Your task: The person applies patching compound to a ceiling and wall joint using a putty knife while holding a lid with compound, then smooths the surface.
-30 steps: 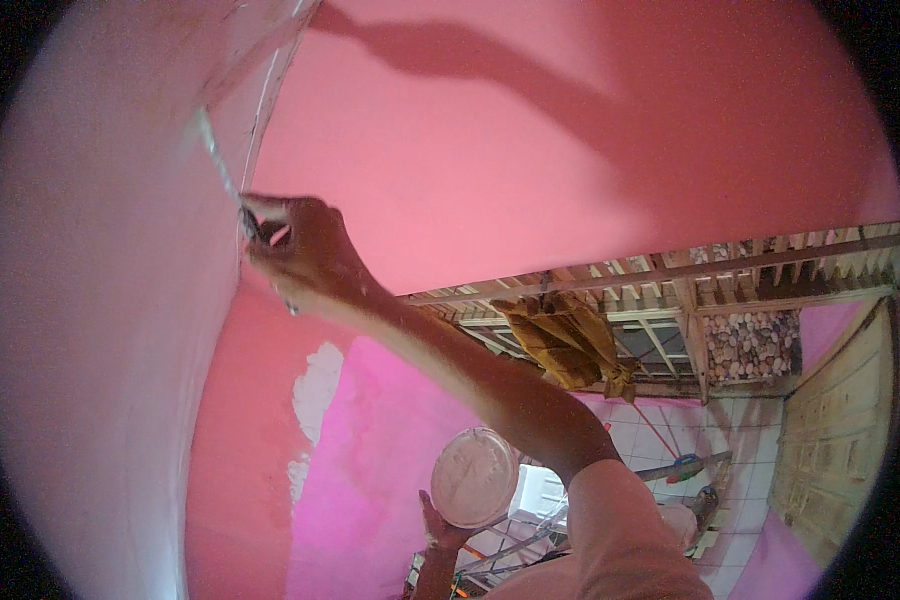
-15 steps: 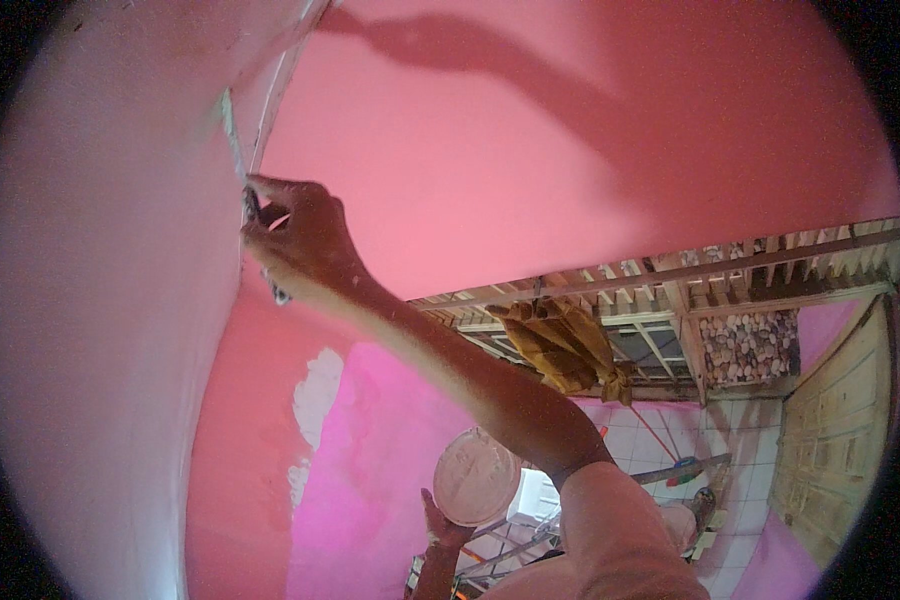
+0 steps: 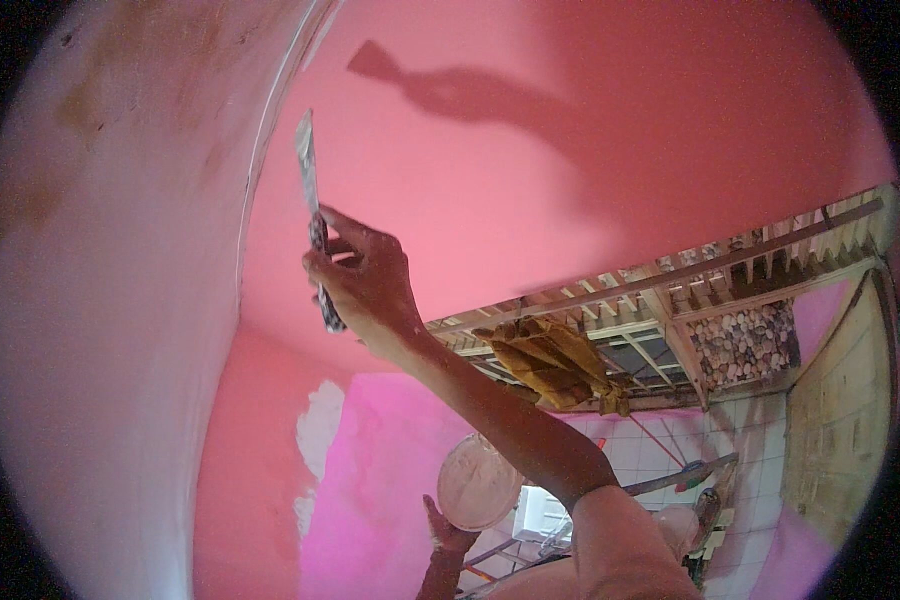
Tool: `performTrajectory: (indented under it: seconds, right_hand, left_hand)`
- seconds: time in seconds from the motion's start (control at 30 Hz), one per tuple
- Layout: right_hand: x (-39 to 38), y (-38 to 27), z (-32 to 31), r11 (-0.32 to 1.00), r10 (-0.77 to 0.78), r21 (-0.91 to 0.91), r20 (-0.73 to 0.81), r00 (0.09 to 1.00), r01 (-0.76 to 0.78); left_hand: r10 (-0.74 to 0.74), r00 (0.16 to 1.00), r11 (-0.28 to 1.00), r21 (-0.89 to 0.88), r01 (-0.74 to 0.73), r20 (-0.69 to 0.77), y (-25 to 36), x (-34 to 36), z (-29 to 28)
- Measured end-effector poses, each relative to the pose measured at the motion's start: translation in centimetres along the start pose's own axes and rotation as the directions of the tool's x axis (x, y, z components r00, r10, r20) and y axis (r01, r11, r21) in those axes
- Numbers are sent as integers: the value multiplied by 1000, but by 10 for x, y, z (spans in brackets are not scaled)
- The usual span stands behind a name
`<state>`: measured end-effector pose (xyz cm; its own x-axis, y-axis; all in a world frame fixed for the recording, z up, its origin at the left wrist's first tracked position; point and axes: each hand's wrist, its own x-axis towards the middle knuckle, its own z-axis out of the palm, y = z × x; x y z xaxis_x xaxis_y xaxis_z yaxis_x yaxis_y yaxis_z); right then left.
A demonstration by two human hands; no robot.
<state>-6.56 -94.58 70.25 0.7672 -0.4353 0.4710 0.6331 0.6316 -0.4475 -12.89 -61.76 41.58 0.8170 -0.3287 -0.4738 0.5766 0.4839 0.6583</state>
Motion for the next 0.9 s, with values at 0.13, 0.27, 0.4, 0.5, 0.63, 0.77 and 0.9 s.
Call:
performTrajectory:
  seconds: [0.13, 0.27, 0.4, 0.5, 0.63, 0.77, 0.9]
  right_hand:
    - [23, -16, 9, 997, -72, 28, -16, 997, 73]
    - [42, -19, 22, 994, -104, 31, -38, 994, 105]
    - [57, -22, 28, 977, -210, 24, -23, 977, 210]
    - [71, -18, 45, 943, -333, -19, -79, 940, 333]
    - [59, -24, 72, 902, -421, -171, -135, 897, 397]
    - [22, -17, 68, 900, -378, -242, -25, 925, 362]
    - [6, -2, 36, 921, -332, -202, 44, 942, 334]
  left_hand:
    - [7, 1000, 999, 44, -8, 17, 1, -1, 6]
    - [46, 999, 994, 96, -46, -1, 2, -4, 3]
    - [68, 996, 996, 67, -64, -59, 4, -12, 3]
    - [93, 993, 989, 118, -84, -67, 2, -13, -5]
    - [91, 995, 989, 116, -86, -42, -1, -7, -9]
    - [52, 996, 992, 119, -44, -70, 0, -1, 0]
    - [51, 997, 993, 109, -45, -56, 3, -4, -5]
